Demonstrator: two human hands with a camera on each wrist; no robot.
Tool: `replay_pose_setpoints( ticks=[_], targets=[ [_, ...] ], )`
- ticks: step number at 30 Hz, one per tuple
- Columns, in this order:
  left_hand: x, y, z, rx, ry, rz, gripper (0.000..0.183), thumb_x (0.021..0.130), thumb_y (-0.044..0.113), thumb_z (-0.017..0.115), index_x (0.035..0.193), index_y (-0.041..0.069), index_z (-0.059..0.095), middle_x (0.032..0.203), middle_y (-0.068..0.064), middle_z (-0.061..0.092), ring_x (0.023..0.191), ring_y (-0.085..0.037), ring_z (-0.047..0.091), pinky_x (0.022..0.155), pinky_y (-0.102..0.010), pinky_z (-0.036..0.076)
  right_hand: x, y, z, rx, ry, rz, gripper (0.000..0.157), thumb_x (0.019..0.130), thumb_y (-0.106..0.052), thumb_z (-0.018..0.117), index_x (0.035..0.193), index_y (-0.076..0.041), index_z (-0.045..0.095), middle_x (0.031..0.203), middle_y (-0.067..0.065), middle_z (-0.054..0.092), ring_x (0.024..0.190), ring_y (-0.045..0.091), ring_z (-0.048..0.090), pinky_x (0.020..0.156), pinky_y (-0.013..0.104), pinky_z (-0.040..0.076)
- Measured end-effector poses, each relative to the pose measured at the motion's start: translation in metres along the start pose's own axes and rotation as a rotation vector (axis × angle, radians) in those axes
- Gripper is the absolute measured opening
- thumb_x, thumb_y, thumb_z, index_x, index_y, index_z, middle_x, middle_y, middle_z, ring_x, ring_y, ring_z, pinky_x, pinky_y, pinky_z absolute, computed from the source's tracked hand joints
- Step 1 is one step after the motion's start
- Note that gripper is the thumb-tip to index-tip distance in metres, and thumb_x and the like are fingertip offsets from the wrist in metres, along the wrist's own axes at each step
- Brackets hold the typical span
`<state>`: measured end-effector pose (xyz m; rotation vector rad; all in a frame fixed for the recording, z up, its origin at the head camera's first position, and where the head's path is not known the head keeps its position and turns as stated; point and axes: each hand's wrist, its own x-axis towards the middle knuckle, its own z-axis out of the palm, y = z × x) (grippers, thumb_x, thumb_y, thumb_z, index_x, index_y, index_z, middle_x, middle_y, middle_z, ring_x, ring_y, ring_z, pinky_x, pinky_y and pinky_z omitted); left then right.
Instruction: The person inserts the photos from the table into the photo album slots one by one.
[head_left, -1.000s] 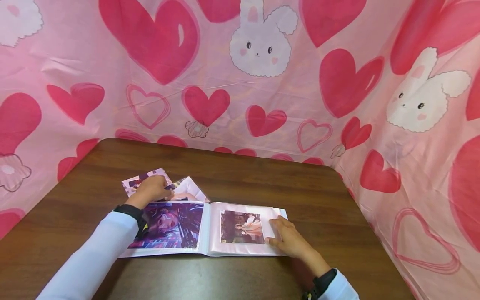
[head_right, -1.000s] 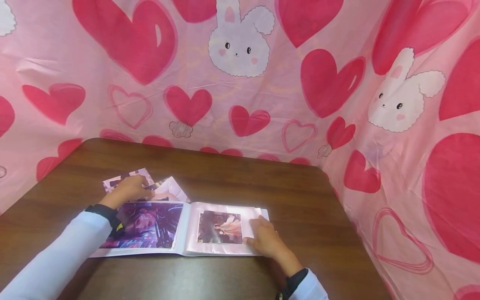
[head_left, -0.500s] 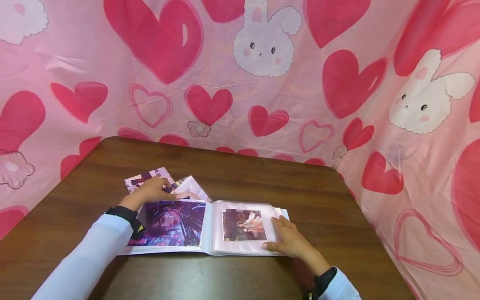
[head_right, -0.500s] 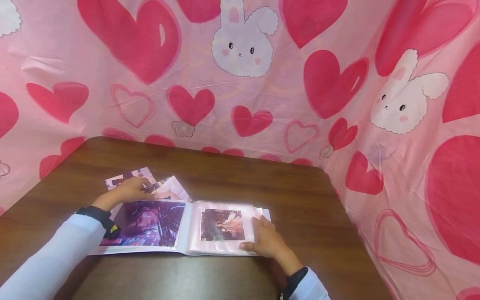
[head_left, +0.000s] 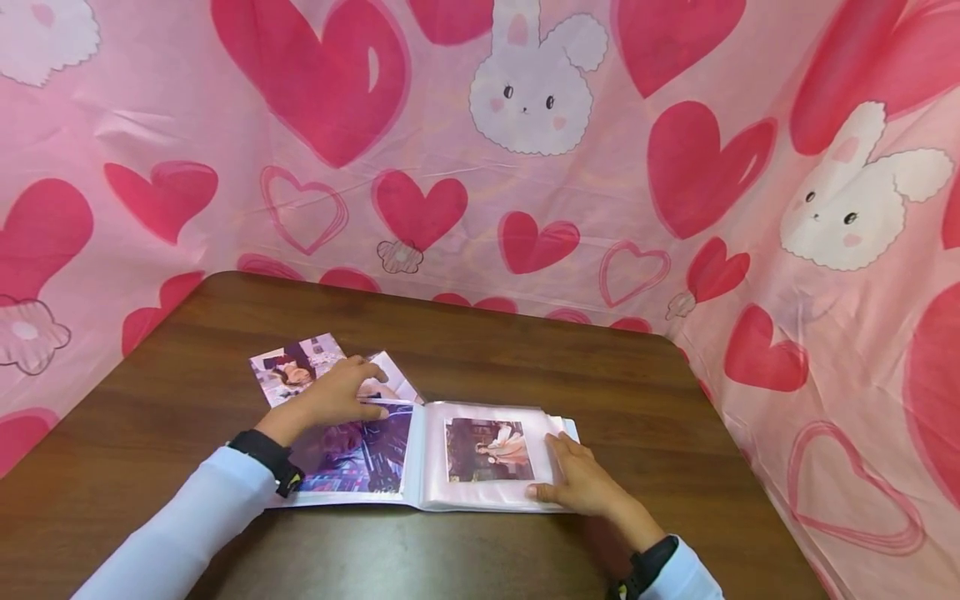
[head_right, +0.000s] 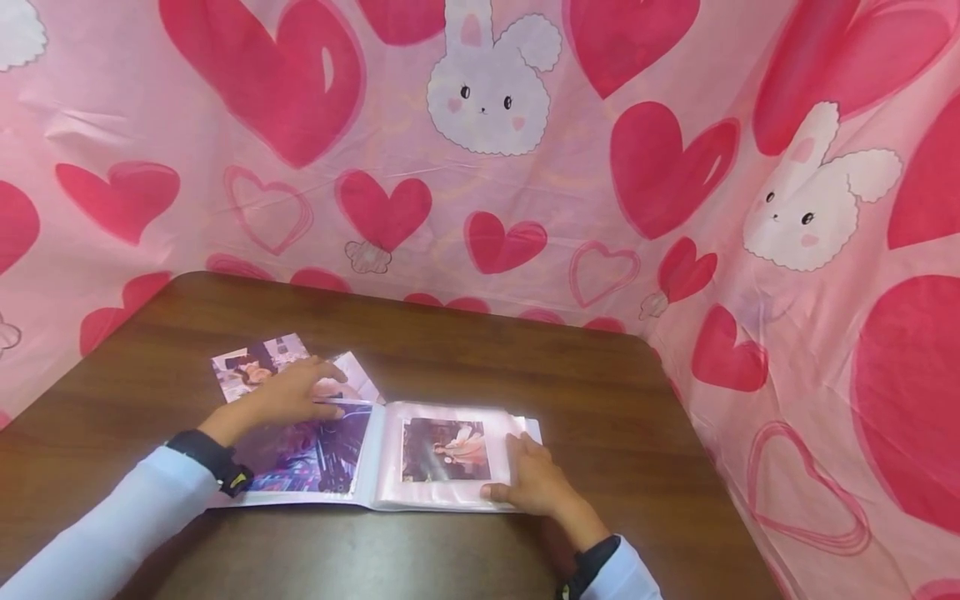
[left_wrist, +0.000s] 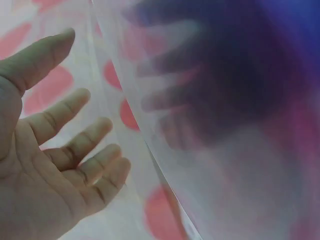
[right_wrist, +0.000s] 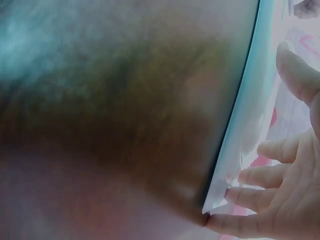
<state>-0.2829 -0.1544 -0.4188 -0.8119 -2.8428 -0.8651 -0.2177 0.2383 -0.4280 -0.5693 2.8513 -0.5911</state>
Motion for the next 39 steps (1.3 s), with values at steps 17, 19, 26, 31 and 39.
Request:
replay_pose_setpoints(
  ticks=[17, 19, 26, 31, 39],
  targets=[
    [0.000, 0.080, 0.037, 0.060, -0.167, 0.357, 0.042, 0.075, 0.025, 0.075, 0.110, 0.007, 0.062, 0.111, -0.006, 0.058, 0.106, -0.024, 0.053, 0.090, -0.040, 0.042, -0.001, 0.009, -0.008, 0.042, -0.011, -0.051, 0.053, 0.085, -0.012, 0.065, 0.126, 0.014, 0.046, 0.132, 0.038, 0.035, 0.124, 0.050, 0.030, 0.099, 0.060, 0.024],
    [-0.003, 0.087, 0.042, 0.083, -0.209, 0.373, 0.046, 0.075, 0.027, 0.075, 0.114, 0.008, 0.061, 0.119, -0.008, 0.057, 0.112, -0.024, 0.051, 0.093, -0.041, 0.041, -0.001, 0.009, -0.008, 0.043, -0.011, -0.051, 0.050, 0.086, -0.010, 0.063, 0.126, 0.014, 0.046, 0.132, 0.038, 0.036, 0.124, 0.050, 0.031, 0.099, 0.060, 0.024],
    [-0.013, 0.101, 0.057, 0.160, -0.328, 0.388, 0.057, 0.071, 0.033, 0.077, 0.122, 0.016, 0.059, 0.132, -0.008, 0.051, 0.124, -0.029, 0.042, 0.094, -0.047, 0.038, -0.003, 0.010, -0.009, 0.021, -0.004, -0.100, 0.044, 0.087, -0.002, 0.059, 0.125, 0.015, 0.046, 0.130, 0.038, 0.038, 0.123, 0.050, 0.032, 0.098, 0.060, 0.025],
    [-0.014, 0.103, 0.061, 0.227, -0.261, 0.388, 0.054, 0.066, 0.037, 0.080, 0.114, 0.019, 0.062, 0.114, 0.001, 0.057, 0.106, -0.017, 0.051, 0.081, -0.035, 0.041, -0.004, 0.010, -0.009, 0.026, 0.004, -0.106, 0.044, 0.085, -0.001, 0.059, 0.125, 0.014, 0.047, 0.131, 0.038, 0.037, 0.123, 0.050, 0.032, 0.097, 0.061, 0.026],
    [-0.015, 0.101, 0.062, 0.243, -0.174, 0.376, 0.047, 0.060, 0.034, 0.083, 0.101, 0.020, 0.066, 0.087, 0.009, 0.048, 0.085, -0.012, 0.046, 0.066, -0.027, 0.033, -0.004, 0.010, -0.007, 0.026, 0.021, -0.082, 0.045, 0.084, -0.001, 0.062, 0.125, 0.012, 0.048, 0.131, 0.037, 0.037, 0.122, 0.050, 0.034, 0.097, 0.060, 0.027]
  ],
)
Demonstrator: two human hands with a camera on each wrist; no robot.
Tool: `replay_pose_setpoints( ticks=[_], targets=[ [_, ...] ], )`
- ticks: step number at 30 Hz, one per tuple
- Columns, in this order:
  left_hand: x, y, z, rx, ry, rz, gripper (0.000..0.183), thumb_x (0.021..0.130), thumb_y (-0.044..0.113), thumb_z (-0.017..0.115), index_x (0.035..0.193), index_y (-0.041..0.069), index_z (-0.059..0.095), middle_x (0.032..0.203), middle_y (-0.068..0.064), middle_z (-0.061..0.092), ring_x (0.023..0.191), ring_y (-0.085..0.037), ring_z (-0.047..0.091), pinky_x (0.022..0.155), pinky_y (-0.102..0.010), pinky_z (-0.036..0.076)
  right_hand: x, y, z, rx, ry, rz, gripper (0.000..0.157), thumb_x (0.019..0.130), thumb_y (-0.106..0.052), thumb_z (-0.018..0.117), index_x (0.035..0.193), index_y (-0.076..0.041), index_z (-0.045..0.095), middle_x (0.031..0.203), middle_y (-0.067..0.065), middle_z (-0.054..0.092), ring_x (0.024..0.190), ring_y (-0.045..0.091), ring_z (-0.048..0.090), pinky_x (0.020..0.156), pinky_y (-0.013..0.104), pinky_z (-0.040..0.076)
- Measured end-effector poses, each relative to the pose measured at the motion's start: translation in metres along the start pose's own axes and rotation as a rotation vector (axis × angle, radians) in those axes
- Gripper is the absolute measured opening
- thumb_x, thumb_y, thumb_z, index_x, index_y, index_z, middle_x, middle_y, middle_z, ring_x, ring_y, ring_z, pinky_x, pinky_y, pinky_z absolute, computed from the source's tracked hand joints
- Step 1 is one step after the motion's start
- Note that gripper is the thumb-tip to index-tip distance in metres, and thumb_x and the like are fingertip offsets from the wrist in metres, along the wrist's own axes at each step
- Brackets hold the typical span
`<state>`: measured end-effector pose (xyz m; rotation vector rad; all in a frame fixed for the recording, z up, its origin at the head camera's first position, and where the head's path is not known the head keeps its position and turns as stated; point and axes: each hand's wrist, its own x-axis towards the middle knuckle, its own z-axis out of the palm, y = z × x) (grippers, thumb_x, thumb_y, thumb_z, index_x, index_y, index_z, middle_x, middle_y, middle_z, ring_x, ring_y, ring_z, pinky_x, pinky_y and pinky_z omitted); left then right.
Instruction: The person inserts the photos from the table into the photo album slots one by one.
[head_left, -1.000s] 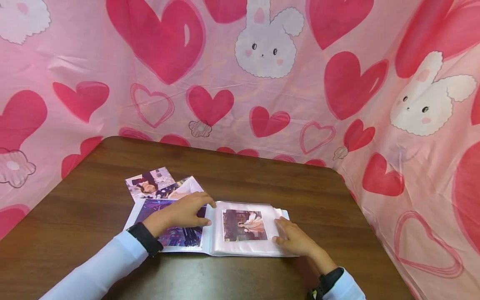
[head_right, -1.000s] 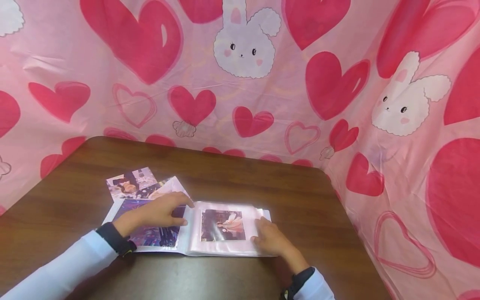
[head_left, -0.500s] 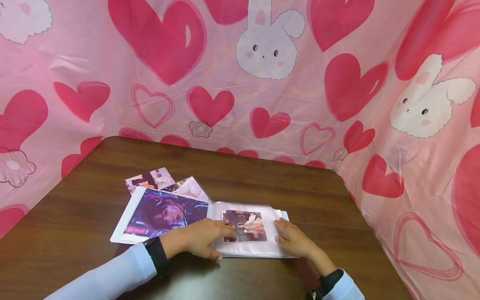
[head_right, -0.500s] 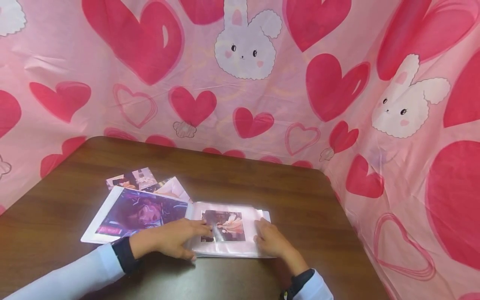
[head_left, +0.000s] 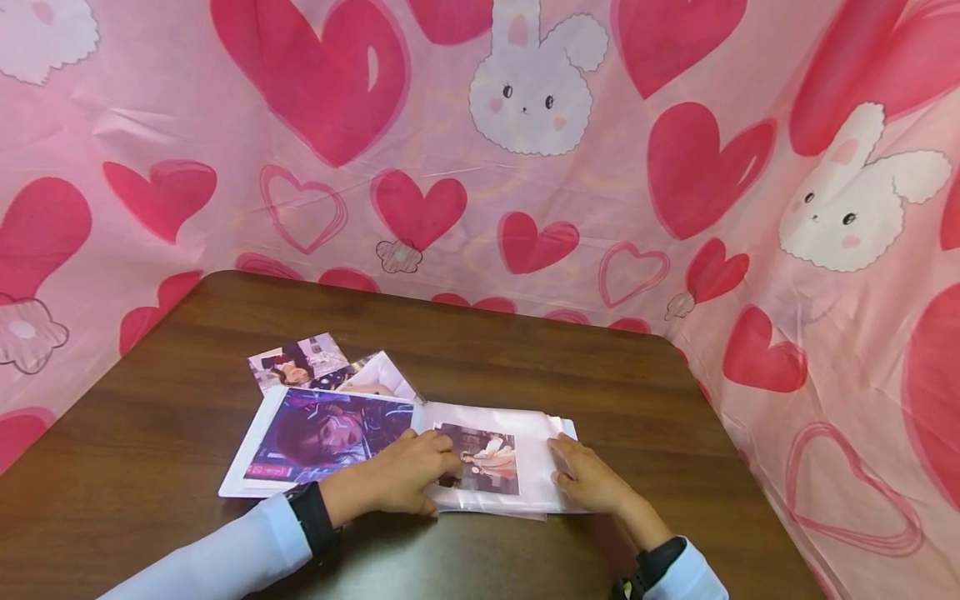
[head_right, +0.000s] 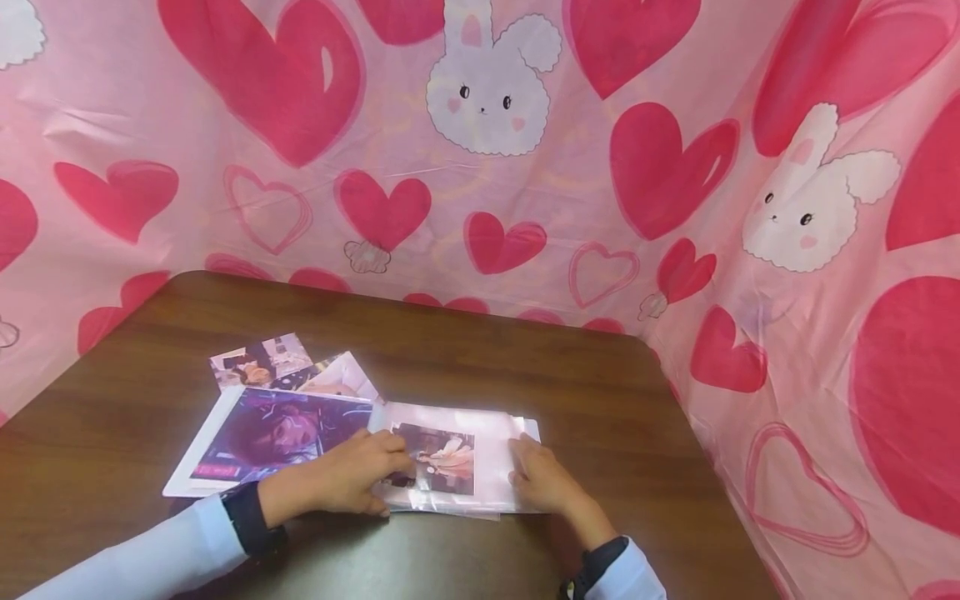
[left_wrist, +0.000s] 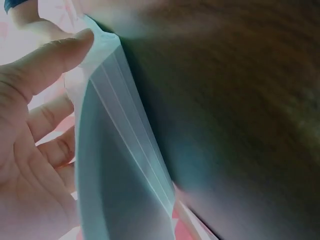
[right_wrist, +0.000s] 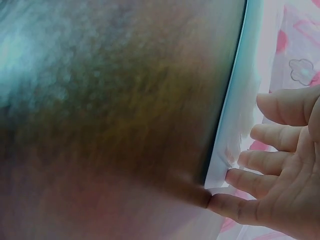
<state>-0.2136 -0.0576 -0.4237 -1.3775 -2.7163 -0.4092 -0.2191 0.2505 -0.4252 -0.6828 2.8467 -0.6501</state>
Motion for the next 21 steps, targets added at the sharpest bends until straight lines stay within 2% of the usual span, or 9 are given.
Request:
replay_pose_setpoints(
  ticks=[6, 10, 12, 16, 18, 21],
  targets=[
    [0.0003, -0.0021, 0.0008, -0.043, 0.065, 0.024, 0.025, 0.065, 0.028, 0.078, 0.087, 0.022, 0.066, 0.078, 0.013, 0.044, 0.080, -0.008, 0.047, 0.063, -0.026, 0.030, 0.0004, 0.0015, 0.0008, -0.005, -0.001, 0.005, 0.044, 0.085, 0.000, 0.060, 0.125, 0.012, 0.047, 0.132, 0.037, 0.036, 0.123, 0.050, 0.033, 0.098, 0.060, 0.026],
    [0.0009, -0.0030, 0.0014, -0.069, 0.142, 0.077, 0.014, 0.067, 0.019, 0.073, 0.076, 0.023, 0.063, 0.073, 0.013, 0.045, 0.074, -0.006, 0.047, 0.059, -0.024, 0.031, -0.0002, 0.0026, 0.0010, -0.020, 0.013, -0.030, 0.042, 0.084, 0.005, 0.057, 0.124, 0.013, 0.047, 0.130, 0.038, 0.038, 0.122, 0.050, 0.034, 0.097, 0.060, 0.027],
    [0.0013, -0.0033, 0.0015, -0.089, 0.194, 0.110, 0.014, 0.068, 0.014, 0.071, 0.072, 0.022, 0.060, 0.070, 0.013, 0.046, 0.070, -0.004, 0.045, 0.057, -0.021, 0.032, -0.0005, 0.0026, 0.0012, -0.024, 0.019, -0.037, 0.042, 0.083, 0.007, 0.056, 0.123, 0.013, 0.048, 0.130, 0.038, 0.038, 0.122, 0.050, 0.034, 0.097, 0.060, 0.027],
    [0.0023, -0.0023, 0.0016, -0.134, 0.310, 0.167, 0.018, 0.066, 0.006, 0.068, 0.071, 0.018, 0.056, 0.068, 0.011, 0.049, 0.064, -0.002, 0.045, 0.055, -0.019, 0.036, -0.0010, 0.0013, 0.0017, -0.021, 0.011, 0.000, 0.045, 0.083, 0.007, 0.056, 0.124, 0.019, 0.043, 0.131, 0.038, 0.037, 0.124, 0.049, 0.033, 0.099, 0.058, 0.026],
    [0.0029, -0.0007, 0.0013, -0.151, 0.364, 0.179, 0.018, 0.065, 0.004, 0.067, 0.074, 0.016, 0.057, 0.069, 0.010, 0.052, 0.064, -0.002, 0.046, 0.057, -0.019, 0.038, -0.0012, 0.0009, 0.0018, -0.018, 0.007, 0.020, 0.048, 0.084, 0.005, 0.057, 0.126, 0.022, 0.039, 0.132, 0.038, 0.036, 0.124, 0.049, 0.032, 0.100, 0.057, 0.025],
    [0.0040, 0.0029, 0.0002, -0.156, 0.444, 0.175, 0.018, 0.065, 0.003, 0.066, 0.076, 0.015, 0.058, 0.069, 0.010, 0.052, 0.063, -0.003, 0.046, 0.057, -0.021, 0.038, -0.0012, 0.0015, 0.0016, -0.024, 0.009, 0.004, 0.047, 0.084, 0.005, 0.057, 0.124, 0.022, 0.041, 0.131, 0.039, 0.036, 0.123, 0.050, 0.033, 0.100, 0.057, 0.026]
  ],
)
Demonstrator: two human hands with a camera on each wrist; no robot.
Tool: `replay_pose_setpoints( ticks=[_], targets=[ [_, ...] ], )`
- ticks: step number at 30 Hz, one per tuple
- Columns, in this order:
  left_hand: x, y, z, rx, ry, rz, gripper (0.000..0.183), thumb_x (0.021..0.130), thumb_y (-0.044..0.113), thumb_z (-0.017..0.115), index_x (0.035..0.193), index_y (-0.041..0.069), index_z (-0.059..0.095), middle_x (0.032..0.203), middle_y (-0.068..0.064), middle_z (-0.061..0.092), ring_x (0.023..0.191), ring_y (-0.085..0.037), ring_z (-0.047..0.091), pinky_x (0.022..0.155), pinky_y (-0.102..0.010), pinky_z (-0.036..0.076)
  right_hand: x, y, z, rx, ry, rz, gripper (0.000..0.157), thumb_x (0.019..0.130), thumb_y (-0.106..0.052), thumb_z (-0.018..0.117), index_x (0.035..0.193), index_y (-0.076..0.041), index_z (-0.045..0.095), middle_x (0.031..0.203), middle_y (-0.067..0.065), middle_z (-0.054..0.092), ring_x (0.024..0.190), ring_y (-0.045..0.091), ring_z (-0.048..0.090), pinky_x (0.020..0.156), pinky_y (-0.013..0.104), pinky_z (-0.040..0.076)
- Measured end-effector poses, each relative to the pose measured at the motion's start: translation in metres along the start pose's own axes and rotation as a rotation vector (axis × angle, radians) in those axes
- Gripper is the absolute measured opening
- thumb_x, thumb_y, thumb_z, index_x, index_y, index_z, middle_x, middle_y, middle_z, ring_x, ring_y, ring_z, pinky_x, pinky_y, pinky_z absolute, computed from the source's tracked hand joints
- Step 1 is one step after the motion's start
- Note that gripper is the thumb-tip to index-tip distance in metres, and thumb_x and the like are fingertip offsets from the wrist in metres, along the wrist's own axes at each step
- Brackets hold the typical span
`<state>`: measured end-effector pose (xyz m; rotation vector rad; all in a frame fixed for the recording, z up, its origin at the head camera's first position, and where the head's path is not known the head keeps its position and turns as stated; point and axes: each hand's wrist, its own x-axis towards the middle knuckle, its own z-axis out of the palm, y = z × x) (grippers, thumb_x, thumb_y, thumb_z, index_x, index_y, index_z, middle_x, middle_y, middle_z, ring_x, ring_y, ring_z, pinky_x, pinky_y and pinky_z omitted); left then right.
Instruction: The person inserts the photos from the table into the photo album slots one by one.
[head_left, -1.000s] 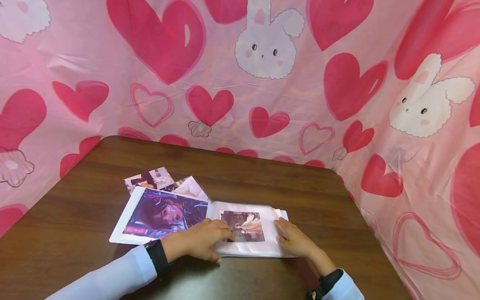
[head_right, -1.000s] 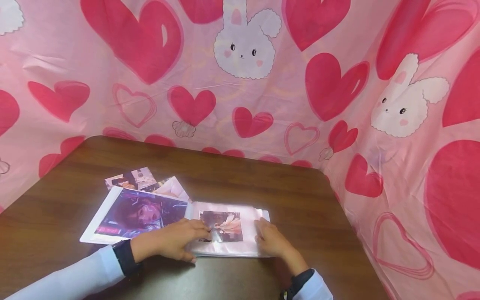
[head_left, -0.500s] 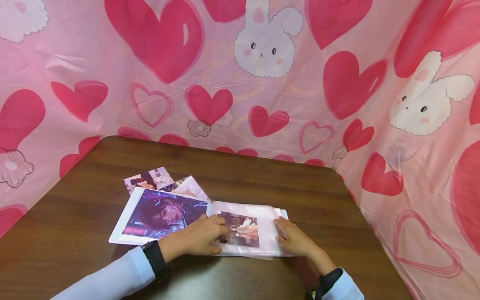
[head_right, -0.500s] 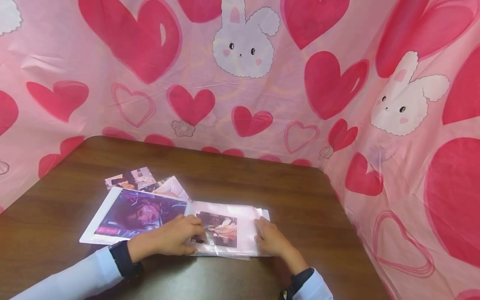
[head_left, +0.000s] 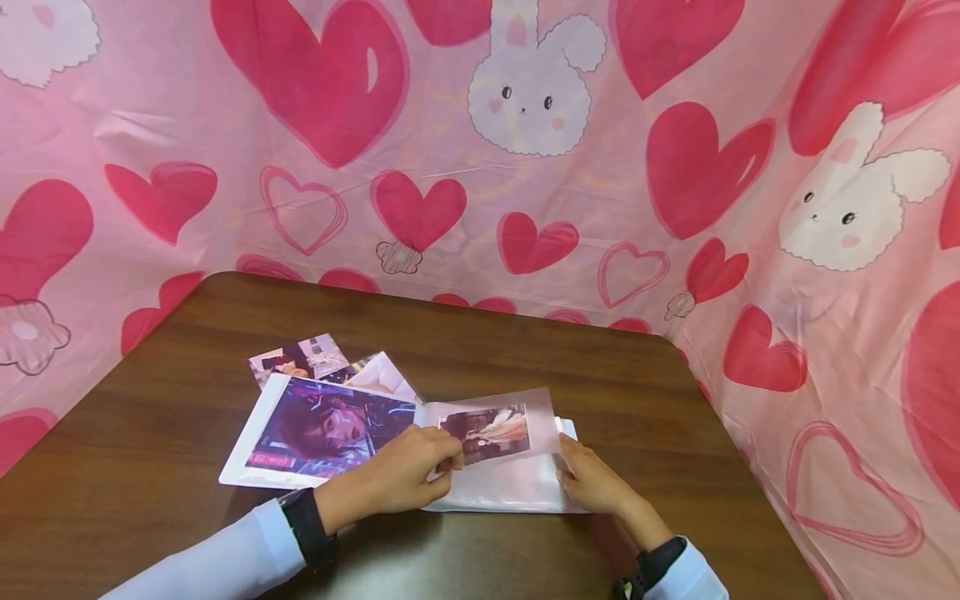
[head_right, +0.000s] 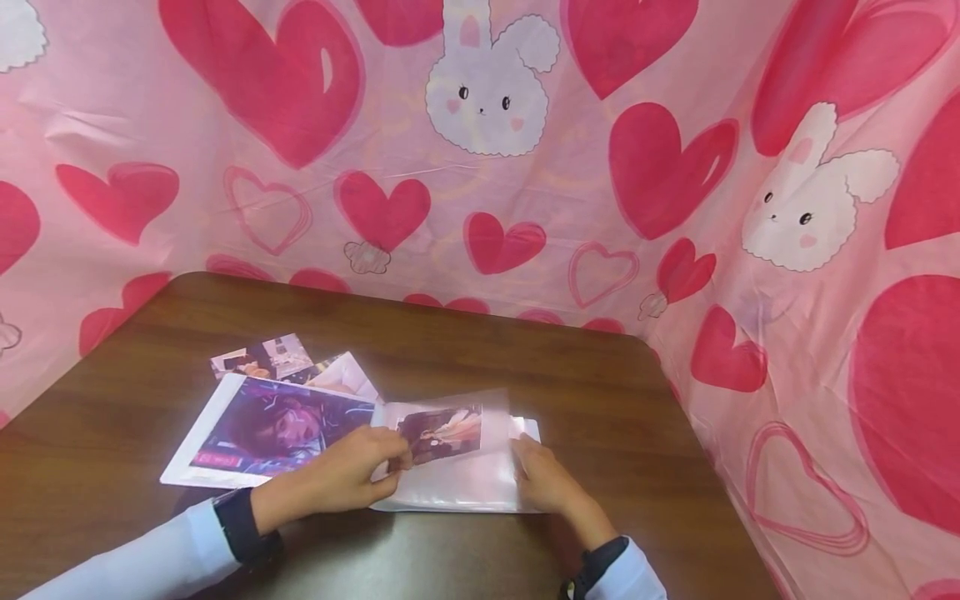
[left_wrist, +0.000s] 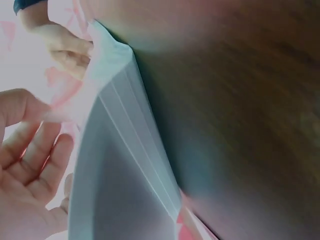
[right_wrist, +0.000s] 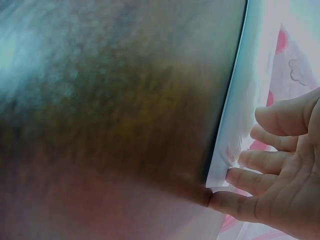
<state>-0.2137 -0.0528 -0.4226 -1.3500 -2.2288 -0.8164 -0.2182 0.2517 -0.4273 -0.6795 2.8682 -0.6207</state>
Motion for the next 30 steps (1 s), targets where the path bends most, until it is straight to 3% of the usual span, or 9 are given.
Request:
replay_pose_setpoints(
  ticks=[6, 16, 20, 25, 30],
  targets=[
    [0.009, 0.007, -0.002, -0.023, 0.135, -0.034, 0.018, 0.066, 0.003, 0.062, 0.081, 0.013, 0.058, 0.071, 0.007, 0.056, 0.065, -0.006, 0.051, 0.060, -0.026, 0.043, 0.000, 0.002, -0.001, 0.009, 0.017, -0.066, 0.042, 0.081, 0.009, 0.055, 0.123, 0.014, 0.047, 0.129, 0.038, 0.038, 0.122, 0.050, 0.035, 0.097, 0.059, 0.028],
    [0.014, 0.013, -0.009, -0.072, 0.190, -0.093, 0.021, 0.067, 0.000, 0.064, 0.087, 0.009, 0.060, 0.074, 0.006, 0.058, 0.066, -0.009, 0.051, 0.060, -0.024, 0.044, -0.001, 0.002, -0.002, 0.025, -0.003, -0.070, 0.042, 0.082, 0.007, 0.057, 0.123, 0.013, 0.048, 0.129, 0.038, 0.038, 0.122, 0.050, 0.033, 0.096, 0.060, 0.028],
    [0.012, 0.016, -0.013, -0.054, 0.254, -0.108, 0.023, 0.067, 0.000, 0.062, 0.087, 0.010, 0.060, 0.074, 0.006, 0.058, 0.068, -0.007, 0.053, 0.062, -0.029, 0.045, 0.000, 0.001, -0.001, 0.021, -0.003, -0.049, 0.042, 0.083, 0.007, 0.056, 0.124, 0.013, 0.047, 0.130, 0.037, 0.038, 0.124, 0.049, 0.032, 0.098, 0.059, 0.027],
    [0.009, 0.018, -0.033, -0.045, 0.380, -0.137, 0.025, 0.067, 0.001, 0.062, 0.090, 0.008, 0.059, 0.073, 0.008, 0.056, 0.066, -0.007, 0.052, 0.058, -0.029, 0.044, 0.000, 0.002, 0.000, 0.017, 0.000, -0.031, 0.043, 0.083, 0.008, 0.056, 0.124, 0.013, 0.047, 0.131, 0.037, 0.037, 0.124, 0.049, 0.033, 0.098, 0.059, 0.027],
    [0.005, 0.017, -0.060, -0.091, 0.454, -0.227, 0.029, 0.067, -0.002, 0.064, 0.095, 0.005, 0.058, 0.070, 0.011, 0.053, 0.062, -0.005, 0.050, 0.055, -0.023, 0.045, 0.000, 0.001, 0.000, 0.017, -0.001, -0.023, 0.043, 0.084, 0.007, 0.056, 0.125, 0.013, 0.046, 0.132, 0.037, 0.037, 0.124, 0.048, 0.032, 0.099, 0.058, 0.026]
  ],
)
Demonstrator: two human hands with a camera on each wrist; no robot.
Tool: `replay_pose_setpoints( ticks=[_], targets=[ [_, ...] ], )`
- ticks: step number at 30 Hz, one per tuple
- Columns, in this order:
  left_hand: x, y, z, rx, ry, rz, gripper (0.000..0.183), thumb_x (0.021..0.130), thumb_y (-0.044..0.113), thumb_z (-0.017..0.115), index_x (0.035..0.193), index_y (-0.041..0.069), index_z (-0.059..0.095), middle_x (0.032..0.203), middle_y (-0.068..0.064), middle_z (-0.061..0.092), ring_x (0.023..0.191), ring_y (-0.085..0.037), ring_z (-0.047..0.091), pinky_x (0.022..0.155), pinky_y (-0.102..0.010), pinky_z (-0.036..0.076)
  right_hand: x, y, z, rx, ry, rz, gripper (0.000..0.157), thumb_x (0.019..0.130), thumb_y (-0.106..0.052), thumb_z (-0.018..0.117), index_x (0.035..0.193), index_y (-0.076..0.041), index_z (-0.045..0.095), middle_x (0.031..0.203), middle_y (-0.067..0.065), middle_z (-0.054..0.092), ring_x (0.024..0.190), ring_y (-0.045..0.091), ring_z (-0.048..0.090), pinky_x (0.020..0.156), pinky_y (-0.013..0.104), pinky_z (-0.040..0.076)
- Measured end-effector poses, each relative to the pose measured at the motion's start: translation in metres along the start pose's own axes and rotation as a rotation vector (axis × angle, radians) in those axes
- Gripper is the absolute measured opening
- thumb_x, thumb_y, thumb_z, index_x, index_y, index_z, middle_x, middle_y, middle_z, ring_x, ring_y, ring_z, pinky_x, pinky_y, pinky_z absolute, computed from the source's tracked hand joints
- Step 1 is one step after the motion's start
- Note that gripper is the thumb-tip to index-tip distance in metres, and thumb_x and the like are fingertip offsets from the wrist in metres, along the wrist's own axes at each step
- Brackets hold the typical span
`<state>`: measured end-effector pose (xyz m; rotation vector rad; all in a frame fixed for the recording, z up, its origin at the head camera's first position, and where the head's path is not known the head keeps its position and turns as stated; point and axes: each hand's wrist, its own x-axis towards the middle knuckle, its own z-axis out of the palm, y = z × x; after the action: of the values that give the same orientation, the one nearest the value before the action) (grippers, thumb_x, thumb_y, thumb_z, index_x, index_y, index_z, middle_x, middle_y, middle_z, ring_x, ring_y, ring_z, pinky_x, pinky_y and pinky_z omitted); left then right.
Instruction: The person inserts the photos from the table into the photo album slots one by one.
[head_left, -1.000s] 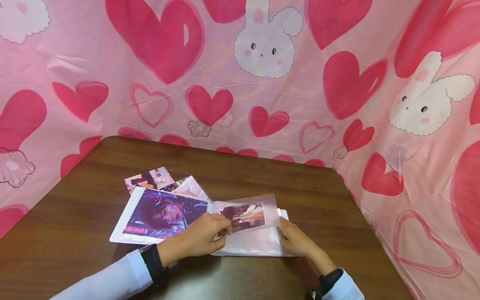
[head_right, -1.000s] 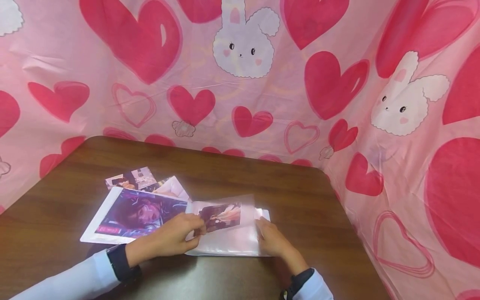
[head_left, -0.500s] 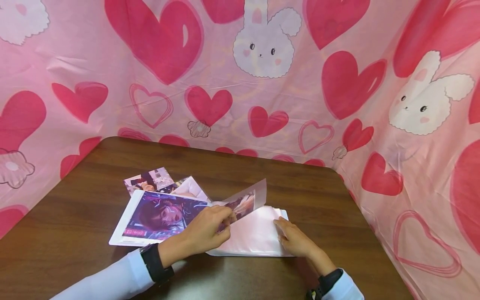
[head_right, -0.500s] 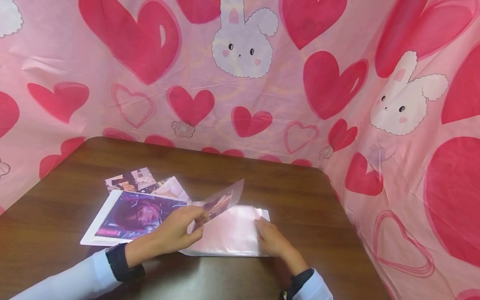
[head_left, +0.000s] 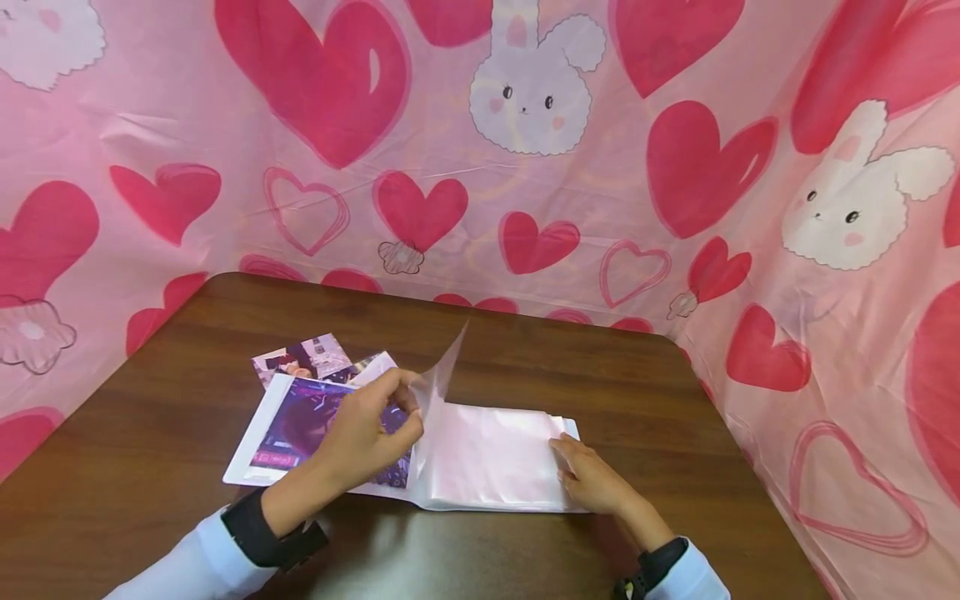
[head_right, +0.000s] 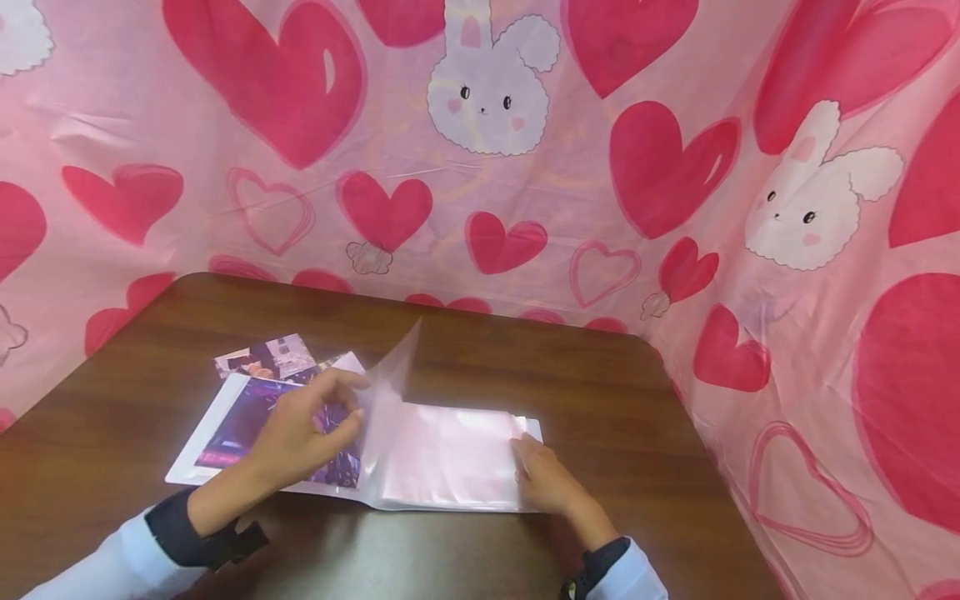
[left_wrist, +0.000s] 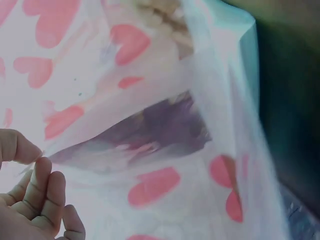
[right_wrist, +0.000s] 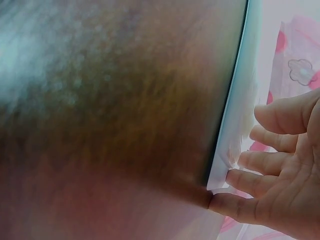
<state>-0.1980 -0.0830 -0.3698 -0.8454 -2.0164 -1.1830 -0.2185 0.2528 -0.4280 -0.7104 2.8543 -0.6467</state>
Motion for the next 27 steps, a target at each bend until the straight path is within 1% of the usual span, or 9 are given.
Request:
replay_pose_setpoints(
  ticks=[3, 6, 12, 13, 15, 19, 20, 24, 27],
  targets=[
    [0.000, 0.001, -0.011, 0.017, 0.006, -0.061, 0.033, 0.068, -0.001, 0.067, 0.099, 0.005, 0.059, 0.071, 0.013, 0.052, 0.065, -0.003, 0.052, 0.062, -0.024, 0.049, 0.000, -0.001, -0.001, 0.013, 0.002, -0.002, 0.043, 0.083, 0.006, 0.057, 0.124, 0.013, 0.047, 0.131, 0.037, 0.037, 0.124, 0.049, 0.032, 0.098, 0.059, 0.026],
    [-0.003, 0.001, -0.017, 0.034, 0.000, -0.096, 0.042, 0.068, -0.002, 0.069, 0.107, 0.004, 0.055, 0.073, 0.011, 0.052, 0.064, -0.005, 0.052, 0.061, -0.023, 0.049, -0.001, -0.002, -0.001, 0.019, 0.003, 0.005, 0.042, 0.083, 0.006, 0.058, 0.124, 0.013, 0.047, 0.131, 0.037, 0.037, 0.124, 0.049, 0.032, 0.098, 0.059, 0.026],
    [-0.012, -0.004, -0.035, 0.116, 0.036, -0.176, 0.069, 0.063, -0.005, 0.067, 0.127, 0.002, 0.042, 0.078, 0.002, 0.053, 0.054, -0.008, 0.049, 0.045, -0.023, 0.044, 0.000, -0.003, 0.000, 0.008, 0.000, 0.033, 0.042, 0.085, 0.005, 0.057, 0.125, 0.012, 0.047, 0.133, 0.036, 0.036, 0.124, 0.049, 0.032, 0.099, 0.058, 0.026],
    [-0.013, -0.005, -0.039, 0.134, 0.037, -0.192, 0.070, 0.062, -0.006, 0.066, 0.128, 0.002, 0.042, 0.081, -0.001, 0.054, 0.053, -0.008, 0.048, 0.053, -0.026, 0.049, 0.000, -0.003, 0.000, 0.011, 0.003, 0.034, 0.042, 0.084, 0.005, 0.057, 0.124, 0.012, 0.047, 0.132, 0.036, 0.037, 0.124, 0.049, 0.032, 0.099, 0.059, 0.026],
    [-0.014, -0.007, -0.048, 0.179, 0.029, -0.222, 0.065, 0.062, -0.007, 0.065, 0.124, 0.003, 0.047, 0.086, -0.005, 0.055, 0.059, -0.011, 0.049, 0.057, -0.030, 0.048, 0.000, -0.004, 0.000, 0.014, 0.005, 0.042, 0.042, 0.084, 0.005, 0.057, 0.124, 0.012, 0.047, 0.133, 0.036, 0.037, 0.124, 0.048, 0.032, 0.099, 0.059, 0.025],
    [-0.018, -0.009, -0.065, 0.248, -0.028, -0.322, 0.048, 0.066, -0.006, 0.067, 0.112, 0.004, 0.058, 0.090, -0.008, 0.055, 0.071, -0.016, 0.044, 0.062, -0.034, 0.045, 0.001, -0.004, 0.000, 0.016, 0.002, 0.053, 0.042, 0.085, 0.005, 0.057, 0.124, 0.012, 0.047, 0.133, 0.036, 0.037, 0.125, 0.048, 0.032, 0.100, 0.058, 0.025],
    [-0.019, -0.010, -0.069, 0.256, -0.045, -0.356, 0.043, 0.068, -0.005, 0.068, 0.109, 0.004, 0.060, 0.089, -0.007, 0.055, 0.073, -0.017, 0.044, 0.056, -0.029, 0.043, 0.001, -0.005, 0.000, 0.015, -0.003, 0.058, 0.042, 0.085, 0.004, 0.057, 0.125, 0.012, 0.047, 0.133, 0.035, 0.037, 0.125, 0.047, 0.031, 0.100, 0.058, 0.025],
    [-0.021, -0.013, -0.085, 0.247, -0.126, -0.492, 0.029, 0.077, 0.002, 0.069, 0.106, 0.002, 0.063, 0.077, -0.003, 0.053, 0.066, -0.018, 0.046, 0.051, -0.026, 0.043, 0.001, -0.005, 0.000, 0.024, -0.006, 0.059, 0.042, 0.086, 0.003, 0.058, 0.125, 0.011, 0.047, 0.134, 0.035, 0.036, 0.126, 0.047, 0.031, 0.100, 0.058, 0.024],
    [-0.022, -0.016, -0.097, 0.261, -0.229, -0.573, 0.030, 0.079, 0.006, 0.069, 0.107, -0.001, 0.062, 0.066, -0.001, 0.048, 0.056, -0.017, 0.044, 0.044, -0.025, 0.039, 0.001, -0.004, 0.001, 0.030, -0.003, 0.042, 0.042, 0.085, 0.004, 0.059, 0.124, 0.012, 0.047, 0.132, 0.036, 0.037, 0.125, 0.048, 0.031, 0.099, 0.059, 0.024]
  ],
)
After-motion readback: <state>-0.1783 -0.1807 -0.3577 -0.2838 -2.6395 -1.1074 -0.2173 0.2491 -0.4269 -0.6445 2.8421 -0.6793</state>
